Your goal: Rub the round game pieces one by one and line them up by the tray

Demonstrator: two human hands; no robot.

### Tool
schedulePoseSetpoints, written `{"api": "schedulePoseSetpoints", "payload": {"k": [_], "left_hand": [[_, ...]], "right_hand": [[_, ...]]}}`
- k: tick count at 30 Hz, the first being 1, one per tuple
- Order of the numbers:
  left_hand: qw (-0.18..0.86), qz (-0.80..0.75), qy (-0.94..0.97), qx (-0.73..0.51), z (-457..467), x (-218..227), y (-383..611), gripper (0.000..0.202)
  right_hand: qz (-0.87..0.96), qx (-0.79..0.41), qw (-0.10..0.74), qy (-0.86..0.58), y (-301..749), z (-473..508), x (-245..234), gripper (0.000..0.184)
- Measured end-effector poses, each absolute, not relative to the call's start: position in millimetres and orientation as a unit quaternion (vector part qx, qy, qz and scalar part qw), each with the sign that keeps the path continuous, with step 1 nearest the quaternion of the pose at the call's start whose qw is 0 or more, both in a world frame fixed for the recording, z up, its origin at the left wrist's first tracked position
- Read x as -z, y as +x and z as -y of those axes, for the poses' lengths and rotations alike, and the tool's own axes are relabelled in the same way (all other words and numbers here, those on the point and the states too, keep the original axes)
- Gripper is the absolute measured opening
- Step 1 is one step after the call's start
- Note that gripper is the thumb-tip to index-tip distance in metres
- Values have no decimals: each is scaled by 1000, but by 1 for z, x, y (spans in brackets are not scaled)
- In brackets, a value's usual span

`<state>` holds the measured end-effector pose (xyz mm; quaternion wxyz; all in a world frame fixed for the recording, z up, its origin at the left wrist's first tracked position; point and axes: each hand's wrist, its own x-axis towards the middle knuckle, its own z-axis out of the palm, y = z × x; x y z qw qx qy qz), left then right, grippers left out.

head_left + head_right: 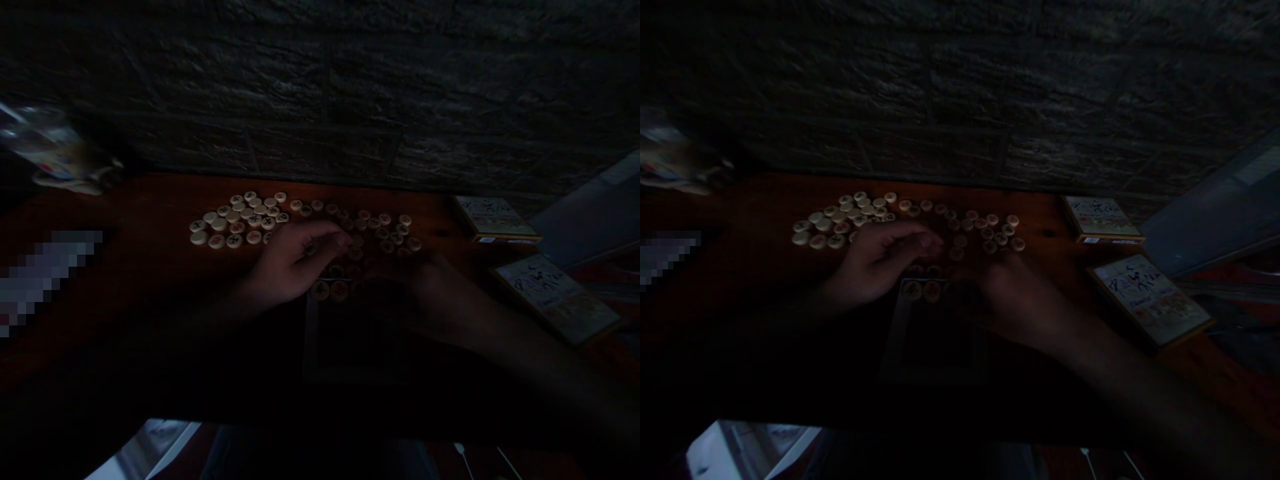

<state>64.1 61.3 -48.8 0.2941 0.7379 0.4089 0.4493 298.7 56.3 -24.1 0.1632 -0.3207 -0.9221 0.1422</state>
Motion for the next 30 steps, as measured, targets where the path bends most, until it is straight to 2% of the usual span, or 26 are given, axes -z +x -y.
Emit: {"api": "schedulePoseSetpoints", "payload": {"k": [7,13,17,20,30], "left_hand": [[287,-402,743,-451,-61,48,64,22],[278,-406,744,-452,-62,46,63,22],[272,-413,743,-451,-63,45,62,21],[266,-430,734,-453,-67,47,58,19],[180,-486,743,-423,-77,45,46,21]], "right_hand": [[927,-118,170,-313,298,-55,18,22],[902,-187,201,-333,306,-63,10,19],[861,-179,269,-392,313,-78,17,10],[836,-170,315,-417,318,-89,25,12],[808,-209,343,-430,320,-99,37,13]]}}
